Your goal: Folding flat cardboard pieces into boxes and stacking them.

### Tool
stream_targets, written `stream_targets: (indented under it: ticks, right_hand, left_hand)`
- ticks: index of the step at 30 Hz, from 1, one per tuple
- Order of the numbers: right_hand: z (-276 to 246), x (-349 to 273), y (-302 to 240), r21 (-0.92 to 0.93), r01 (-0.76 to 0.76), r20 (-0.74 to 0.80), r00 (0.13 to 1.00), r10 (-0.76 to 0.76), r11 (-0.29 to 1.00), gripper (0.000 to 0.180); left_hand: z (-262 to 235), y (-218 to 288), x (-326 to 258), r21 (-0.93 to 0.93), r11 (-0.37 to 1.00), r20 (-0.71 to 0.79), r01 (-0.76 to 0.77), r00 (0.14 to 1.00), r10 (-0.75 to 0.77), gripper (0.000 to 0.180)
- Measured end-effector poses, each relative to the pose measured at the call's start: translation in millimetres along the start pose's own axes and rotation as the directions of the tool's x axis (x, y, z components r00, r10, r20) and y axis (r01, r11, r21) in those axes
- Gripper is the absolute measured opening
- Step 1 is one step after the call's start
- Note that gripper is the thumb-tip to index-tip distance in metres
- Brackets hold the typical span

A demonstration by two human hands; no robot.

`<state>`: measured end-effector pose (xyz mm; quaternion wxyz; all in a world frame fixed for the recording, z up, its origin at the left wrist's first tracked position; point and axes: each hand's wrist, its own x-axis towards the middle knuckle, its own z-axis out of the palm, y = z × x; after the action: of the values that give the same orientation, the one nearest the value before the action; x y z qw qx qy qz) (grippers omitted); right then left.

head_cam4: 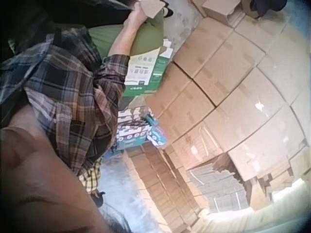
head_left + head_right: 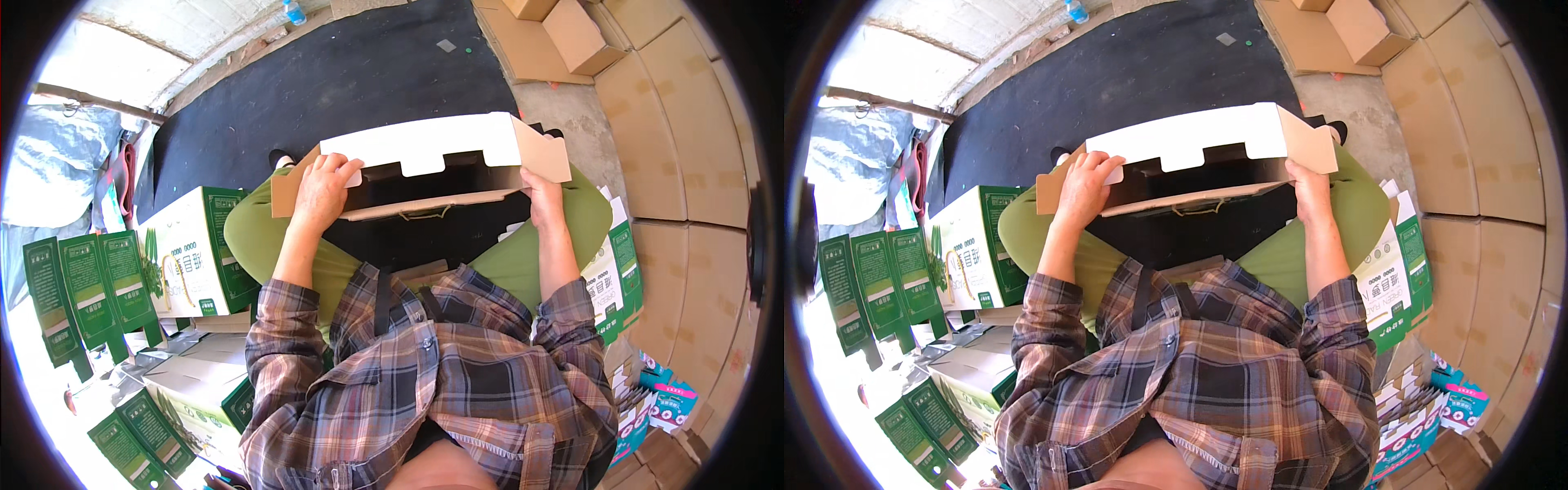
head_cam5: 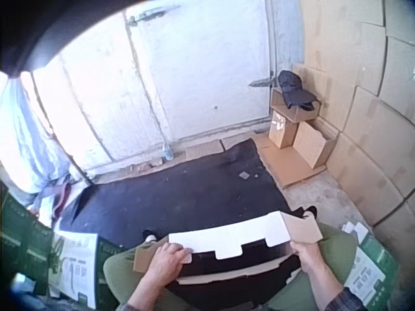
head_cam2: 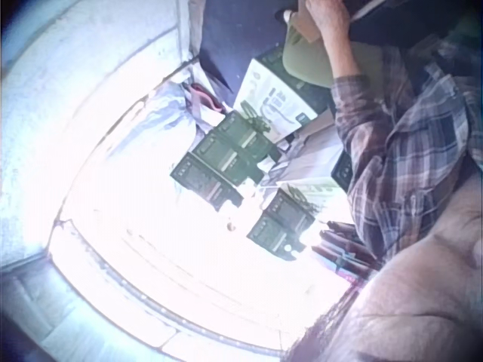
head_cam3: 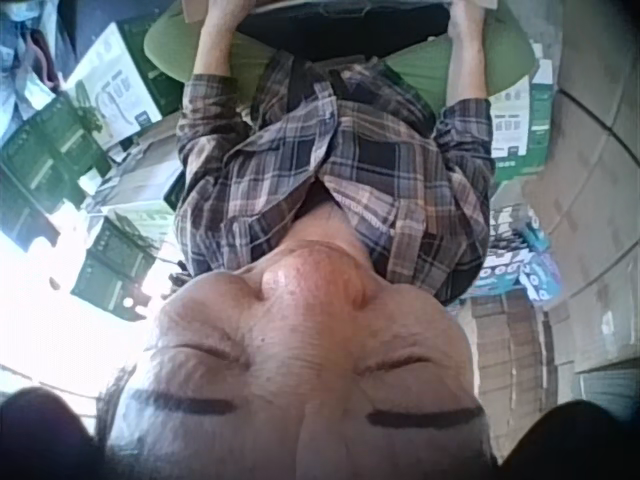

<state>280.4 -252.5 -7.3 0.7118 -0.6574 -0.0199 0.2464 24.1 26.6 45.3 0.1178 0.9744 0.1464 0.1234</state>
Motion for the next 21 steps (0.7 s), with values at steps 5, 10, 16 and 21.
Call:
stream_targets:
  ticks: [5,10,16,21]
  right_hand:
    - [11,-8,-8,-0.077,0.169,0.077,0.984,-0.164,0.983,0.049]
    - [23,-26,-46,-0.244,0.346,0.526,0.832,-0.176,0.906,0.091]
    - [18,-16,-34,-0.564,0.482,0.644,0.765,-0.009,0.671,0.093]
    - [11,-9,-29,-0.577,0.475,0.604,0.796,-0.045,0.665,0.090]
  left_hand:
    - [4,-8,1,0.090,0.996,0.145,0.025,0.989,-0.038,0.048]
    - [1,-9,1,0.065,0.998,0.121,0.011,0.993,-0.019,0.039]
    - [-9,-2,-6,-0.079,0.994,-0.051,0.082,0.995,-0.086,0.026]
    - [-29,28,-36,-0.255,0.966,-0.453,0.041,0.878,-0.157,0.025]
